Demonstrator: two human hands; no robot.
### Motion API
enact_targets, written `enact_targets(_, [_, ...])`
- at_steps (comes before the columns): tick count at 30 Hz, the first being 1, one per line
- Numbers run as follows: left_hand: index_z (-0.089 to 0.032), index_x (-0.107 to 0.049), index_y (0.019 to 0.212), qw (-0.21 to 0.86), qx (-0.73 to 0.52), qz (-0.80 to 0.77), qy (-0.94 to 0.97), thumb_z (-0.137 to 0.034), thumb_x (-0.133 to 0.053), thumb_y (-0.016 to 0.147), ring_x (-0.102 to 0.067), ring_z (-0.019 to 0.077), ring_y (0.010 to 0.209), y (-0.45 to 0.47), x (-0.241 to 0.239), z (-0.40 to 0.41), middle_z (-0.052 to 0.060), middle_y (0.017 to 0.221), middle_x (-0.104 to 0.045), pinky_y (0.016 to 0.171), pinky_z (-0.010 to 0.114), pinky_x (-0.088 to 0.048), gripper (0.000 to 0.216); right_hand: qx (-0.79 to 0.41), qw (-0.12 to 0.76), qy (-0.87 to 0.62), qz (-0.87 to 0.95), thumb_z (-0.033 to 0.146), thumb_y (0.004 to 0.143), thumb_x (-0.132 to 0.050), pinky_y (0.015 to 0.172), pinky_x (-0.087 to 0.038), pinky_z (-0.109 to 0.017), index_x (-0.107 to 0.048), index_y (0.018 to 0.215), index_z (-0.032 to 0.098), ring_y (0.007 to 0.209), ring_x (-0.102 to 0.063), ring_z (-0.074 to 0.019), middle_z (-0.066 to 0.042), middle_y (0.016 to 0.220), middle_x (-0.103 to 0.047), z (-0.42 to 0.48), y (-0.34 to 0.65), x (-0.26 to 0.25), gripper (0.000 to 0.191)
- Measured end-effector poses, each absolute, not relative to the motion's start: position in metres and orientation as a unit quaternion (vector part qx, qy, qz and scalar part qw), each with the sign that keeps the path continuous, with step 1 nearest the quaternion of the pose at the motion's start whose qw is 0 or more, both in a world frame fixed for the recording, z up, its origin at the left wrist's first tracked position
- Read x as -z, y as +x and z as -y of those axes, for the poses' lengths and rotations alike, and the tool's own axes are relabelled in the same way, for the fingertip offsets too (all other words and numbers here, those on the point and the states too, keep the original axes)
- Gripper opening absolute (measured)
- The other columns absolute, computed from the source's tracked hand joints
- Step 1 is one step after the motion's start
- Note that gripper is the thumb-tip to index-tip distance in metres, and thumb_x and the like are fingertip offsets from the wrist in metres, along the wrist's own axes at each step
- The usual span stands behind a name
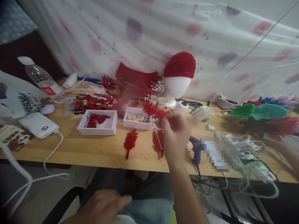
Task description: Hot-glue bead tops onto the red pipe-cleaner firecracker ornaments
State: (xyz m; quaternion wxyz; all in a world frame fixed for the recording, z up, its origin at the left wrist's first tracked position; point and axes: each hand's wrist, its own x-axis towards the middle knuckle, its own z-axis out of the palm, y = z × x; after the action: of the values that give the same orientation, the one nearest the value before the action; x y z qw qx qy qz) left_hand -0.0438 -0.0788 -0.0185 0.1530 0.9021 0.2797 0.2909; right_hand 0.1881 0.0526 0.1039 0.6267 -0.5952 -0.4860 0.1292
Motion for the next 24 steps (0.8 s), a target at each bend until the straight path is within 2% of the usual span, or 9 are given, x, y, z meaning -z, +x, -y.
enact_targets(2, [-0.02,-0.061,0.121,0.12,-0.31,-0.291,0.897,-0.018,-0.044,0.097,-0.067,0.0164,0.075,-0.04,0.009,0.06,0.004,0.085,-0.071,0.069,0.028,-0.057,0.029,-0.194,0.638,-0.617,0.416,0.035,0.08,-0.069,0.065,-0.06,-0.035,-0.06,0.086,0.022,0.067,-0.072,-0.0196,-0.001,0.075,-0.07,-0.009,0.183,-0.069,0.017])
enact_targets(6, [-0.016,-0.065,0.114,0.048,-0.294,-0.331,0.895,-0.015,-0.046,0.097,-0.067,0.0226,0.098,-0.03,-0.002,0.022,0.01,0.107,-0.072,0.087,0.038,-0.057,0.026,-0.175,0.653,-0.635,0.373,0.036,0.081,-0.071,0.068,-0.06,-0.035,-0.063,0.089,0.022,0.072,-0.073,-0.021,-0.003,0.08,-0.073,0.037,0.163,-0.007,0.018])
enact_targets(9, [-0.016,-0.065,0.12,0.025,-0.266,-0.351,0.897,-0.018,-0.047,0.097,-0.061,0.026,0.118,-0.026,0.004,0.004,0.012,0.124,-0.069,0.098,0.044,-0.053,0.029,-0.109,0.598,-0.673,0.422,0.034,0.086,-0.067,0.068,-0.059,-0.031,-0.066,0.091,0.022,0.072,-0.073,-0.0192,-0.003,0.082,-0.074,0.047,0.153,0.017,0.014])
enact_targets(12, [-0.016,-0.062,0.127,0.027,-0.237,-0.349,0.906,-0.019,-0.047,0.098,-0.053,0.0267,0.13,-0.024,0.014,-0.008,0.012,0.137,-0.062,0.105,0.046,-0.049,0.033,-0.011,0.518,-0.703,0.487,0.033,0.089,-0.064,0.059,-0.055,-0.026,-0.068,0.09,0.022,0.059,-0.068,-0.0155,0.0,0.075,-0.072,0.046,0.149,0.025,0.012])
enact_targets(14, [-0.014,-0.06,0.129,0.03,-0.229,-0.34,0.912,-0.018,-0.047,0.098,-0.052,0.0264,0.13,-0.023,0.019,-0.013,0.013,0.138,-0.061,0.107,0.046,-0.048,0.033,0.03,0.48,-0.697,0.532,0.033,0.092,-0.06,0.058,-0.053,-0.027,-0.066,0.09,0.022,0.058,-0.066,-0.0152,0.0,0.074,-0.07,0.042,0.147,0.026,0.012])
enact_targets(18, [-0.013,-0.059,0.128,0.056,-0.239,-0.336,0.909,-0.016,-0.047,0.099,-0.057,0.0235,0.12,-0.021,0.021,-0.021,0.012,0.127,-0.065,0.104,0.043,-0.05,0.032,0.047,0.441,-0.674,0.591,0.029,0.094,-0.056,0.068,-0.055,-0.032,-0.064,0.091,0.023,0.073,-0.067,-0.0192,-0.004,0.081,-0.069,0.036,0.142,0.026,0.011])
enact_targets(20, [-0.014,-0.06,0.125,0.07,-0.253,-0.335,0.905,-0.017,-0.048,0.099,-0.058,0.0222,0.116,-0.023,0.02,-0.022,0.012,0.121,-0.066,0.101,0.041,-0.053,0.029,0.046,0.441,-0.667,0.598,0.027,0.094,-0.056,0.068,-0.055,-0.032,-0.063,0.091,0.023,0.075,-0.067,-0.0195,-0.004,0.081,-0.069,0.037,0.141,0.026,0.009])
enact_targets(24, [-0.016,-0.063,0.12,0.078,-0.267,-0.31,0.909,-0.015,-0.05,0.098,-0.059,0.0212,0.115,-0.028,0.019,-0.019,0.01,0.117,-0.067,0.101,0.041,-0.053,0.025,0.046,0.485,-0.659,0.574,0.025,0.092,-0.059,0.058,-0.052,-0.029,-0.064,0.091,0.024,0.063,-0.064,-0.0157,-0.001,0.078,-0.069,0.044,0.138,0.026,0.005])
